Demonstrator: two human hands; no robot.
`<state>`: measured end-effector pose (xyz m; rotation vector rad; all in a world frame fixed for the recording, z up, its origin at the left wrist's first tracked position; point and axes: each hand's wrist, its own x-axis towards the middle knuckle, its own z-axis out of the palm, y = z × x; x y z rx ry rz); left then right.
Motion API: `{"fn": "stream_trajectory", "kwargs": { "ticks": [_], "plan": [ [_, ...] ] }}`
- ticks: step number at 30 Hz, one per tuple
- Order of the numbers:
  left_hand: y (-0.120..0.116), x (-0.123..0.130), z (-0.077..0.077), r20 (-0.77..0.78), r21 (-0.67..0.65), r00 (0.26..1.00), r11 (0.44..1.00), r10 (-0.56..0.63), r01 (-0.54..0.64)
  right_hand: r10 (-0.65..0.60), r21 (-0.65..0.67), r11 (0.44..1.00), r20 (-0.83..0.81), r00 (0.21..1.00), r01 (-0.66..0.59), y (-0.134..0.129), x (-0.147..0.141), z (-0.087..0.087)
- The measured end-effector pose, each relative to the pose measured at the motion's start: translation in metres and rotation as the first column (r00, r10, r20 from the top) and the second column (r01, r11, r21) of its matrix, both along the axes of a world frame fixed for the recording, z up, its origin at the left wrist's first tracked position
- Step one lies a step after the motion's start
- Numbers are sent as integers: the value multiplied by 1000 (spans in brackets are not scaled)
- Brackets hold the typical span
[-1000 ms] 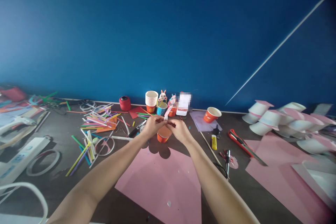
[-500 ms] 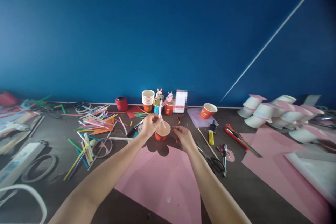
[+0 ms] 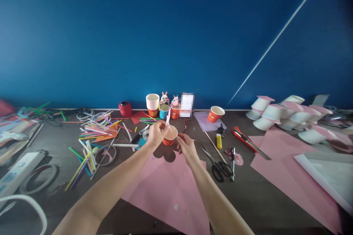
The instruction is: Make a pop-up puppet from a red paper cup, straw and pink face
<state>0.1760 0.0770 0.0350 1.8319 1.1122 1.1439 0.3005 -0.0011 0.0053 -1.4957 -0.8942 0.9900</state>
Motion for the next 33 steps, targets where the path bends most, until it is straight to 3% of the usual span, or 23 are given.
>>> {"fn": "stream_trajectory", "kwargs": {
  "ticks": [3, 5, 8, 11, 15, 19, 21, 23, 24, 27, 30, 33],
  "plan": [
    [-7, 0, 1, -87, 49, 996, 999, 0, 4, -43, 107, 994, 239, 970, 17, 3, 4, 7],
    [-9, 1, 2, -120, 56, 993, 998, 0, 6, -43, 166, 985, 479, 877, -42, 8, 7, 15],
    [-11, 3, 3, -127, 24, 992, 1000, 12, -9, -17, 144, 983, 692, 722, -115, 18, 9, 26],
    [-13, 3, 4, -147, 16, 988, 999, 44, -42, 50, 60, 988, 750, 660, -143, 26, 7, 33],
    [-20, -1, 4, -143, 25, 989, 999, 31, -28, 99, 8, 988, 724, 683, -152, 31, 6, 34],
    [-20, -10, -1, 2, 80, 999, 996, -32, 32, 130, 12, 983, 662, 739, -184, 27, 11, 32],
    [-13, -14, -5, 121, 19, 993, 1000, -13, 10, 159, 19, 976, 625, 764, -218, 23, 14, 32],
    [-3, -16, -9, 189, -153, 981, 987, -28, 58, 179, 46, 967, 582, 794, -251, 19, 16, 31],
    [2, -17, -11, 175, -236, 979, 961, -107, 147, 186, 68, 962, 551, 813, -266, 17, 16, 31],
    [10, -17, -13, 115, -325, 952, 895, -283, 305, 189, 135, 951, 458, 869, -278, 11, 16, 28],
    [10, -17, -12, -1, -331, 929, 877, -370, 349, 144, 158, 958, 453, 880, -238, 6, 15, 24],
    [7, -17, -11, -115, -309, 917, 891, -382, 332, 95, 185, 961, 470, 878, -203, 0, 13, 20]
  ]
}}
